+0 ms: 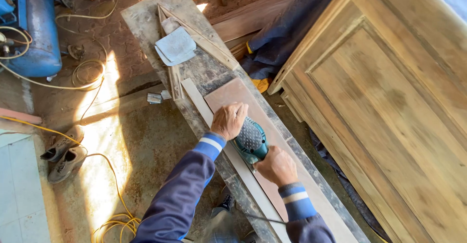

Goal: Sanding a long wooden board using an electric orbital sander and manual sandpaper.

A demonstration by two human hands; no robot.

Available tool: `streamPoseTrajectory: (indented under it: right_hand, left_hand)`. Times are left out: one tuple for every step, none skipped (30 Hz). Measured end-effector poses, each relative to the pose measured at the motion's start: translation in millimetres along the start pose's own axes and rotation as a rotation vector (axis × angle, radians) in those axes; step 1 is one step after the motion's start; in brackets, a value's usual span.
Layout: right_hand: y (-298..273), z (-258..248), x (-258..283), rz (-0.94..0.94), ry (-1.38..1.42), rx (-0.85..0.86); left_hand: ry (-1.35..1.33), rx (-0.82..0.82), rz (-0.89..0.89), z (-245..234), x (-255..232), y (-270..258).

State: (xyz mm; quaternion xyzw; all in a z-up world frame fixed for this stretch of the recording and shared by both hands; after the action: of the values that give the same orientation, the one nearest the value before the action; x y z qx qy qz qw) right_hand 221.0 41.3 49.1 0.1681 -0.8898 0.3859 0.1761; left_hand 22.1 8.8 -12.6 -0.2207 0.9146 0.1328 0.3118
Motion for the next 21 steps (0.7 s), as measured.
streamPoseTrajectory:
  right_hand:
    - [-5.0, 2.7, -15.6, 0.038, 0.027, 0.039]
    - [-13.4, 3.8, -33.2, 0.037, 0.034, 0.030]
    - [-21.4, 5.6, -50.6, 0.036, 0.037, 0.034]
    - [-29.4, 7.9, -67.8, 0.035, 0.041, 0.039]
    - [-39.4, 8.0, -85.2, 0.035, 0.046, 0.029]
    - [-49.0, 8.7, -102.6, 0.042, 0.052, 0.036]
    - [-58.4, 10.1, -120.5, 0.049, 0.056, 0.046]
    - [-72.4, 5.3, -129.8, 0.049, 0.059, 0.039]
    - [-87.6, 1.5, -140.3, 0.073, 0.062, 0.046]
    - [-102.1, -2.0, -150.9, 0.097, 0.065, 0.053]
    - [-114.9, -3.6, -166.3, 0.105, 0.070, 0.049]
    - [-127.2, -5.0, -181.5, 0.112, 0.060, 0.024]
    - [-139.6, -5.5, -196.4, 0.120, 0.049, 0.002]
    - [-155.3, -7.6, -207.9, 0.127, 0.053, 0.001]
    - [-169.6, -10.1, -219.2, 0.170, 0.064, 0.006]
    - [-184.0, -12.7, -229.9, 0.213, 0.076, 0.012]
    - [-187.0, -2.8, -262.2, 0.219, 0.080, 0.007]
    - [-190.2, 7.3, -294.4, 0.265, 0.083, 0.004]
    - [-193.2, 17.3, -326.9, 0.310, 0.084, 0.001]
    - [-195.6, 25.2, -361.1, 0.316, 0.088, -0.004]
    - [-199.1, 34.2, -395.2, 0.348, 0.104, 0.032]
  left_hand:
    - [-0.004, 0.103, -0.055, 12.1, -4.7, -6.6]
    - [-0.001, 0.101, -0.045, 20.7, -15.9, -17.4]
    - [-0.013, 0.082, -0.013, 29.1, -26.5, -28.4]
    - [-0.026, 0.064, 0.019, 37.5, -36.8, -39.6]
    - [-0.024, 0.063, 0.030, 42.1, -52.5, -51.5]
    - [-0.034, 0.085, 0.011, 47.0, -67.2, -63.5]
    - [-0.044, 0.107, -0.011, 52.8, -81.2, -76.6]
    - [-0.043, 0.105, -0.004, 56.0, -95.8, -87.6]
    - [-0.073, 0.050, 0.062, 59.4, -111.1, -99.8]
    - [-0.103, -0.005, 0.127, 63.3, -125.9, -111.9]
    - [-0.106, 0.001, 0.133, 68.0, -141.0, -124.1]
    - [-0.101, -0.011, 0.177, 72.7, -155.9, -136.2]
    - [-0.095, -0.024, 0.219, 77.1, -170.0, -149.2]
    - [-0.098, -0.017, 0.222, 88.9, -179.9, -163.3]
    - [-0.025, -0.008, 0.291, 100.7, -190.3, -175.7]
    - [0.049, 0.000, 0.359, 112.2, -200.5, -188.0]
    - [0.045, 0.004, 0.366, 118.5, -213.4, -201.8]
    - [0.032, 0.009, 0.456, 124.6, -226.7, -215.9]
    - [0.018, 0.014, 0.545, 131.0, -239.8, -230.0]
    - [0.014, 0.017, 0.552, 134.7, -252.7, -241.8]
    - [0.012, 0.093, 0.587, 138.5, -265.6, -254.5]
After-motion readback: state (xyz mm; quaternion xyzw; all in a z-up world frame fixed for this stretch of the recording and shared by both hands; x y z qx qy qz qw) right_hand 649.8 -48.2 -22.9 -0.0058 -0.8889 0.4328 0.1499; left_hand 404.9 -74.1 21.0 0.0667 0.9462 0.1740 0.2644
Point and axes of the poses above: each hand's wrist, its own y-axis towards the middle knuckle, its own z-axis out of the palm, x = y × z, the point moved 1 cm from there along y, towards the middle knuckle, and after that the axes turned 12 degrees about y, right-handed, at the moved point
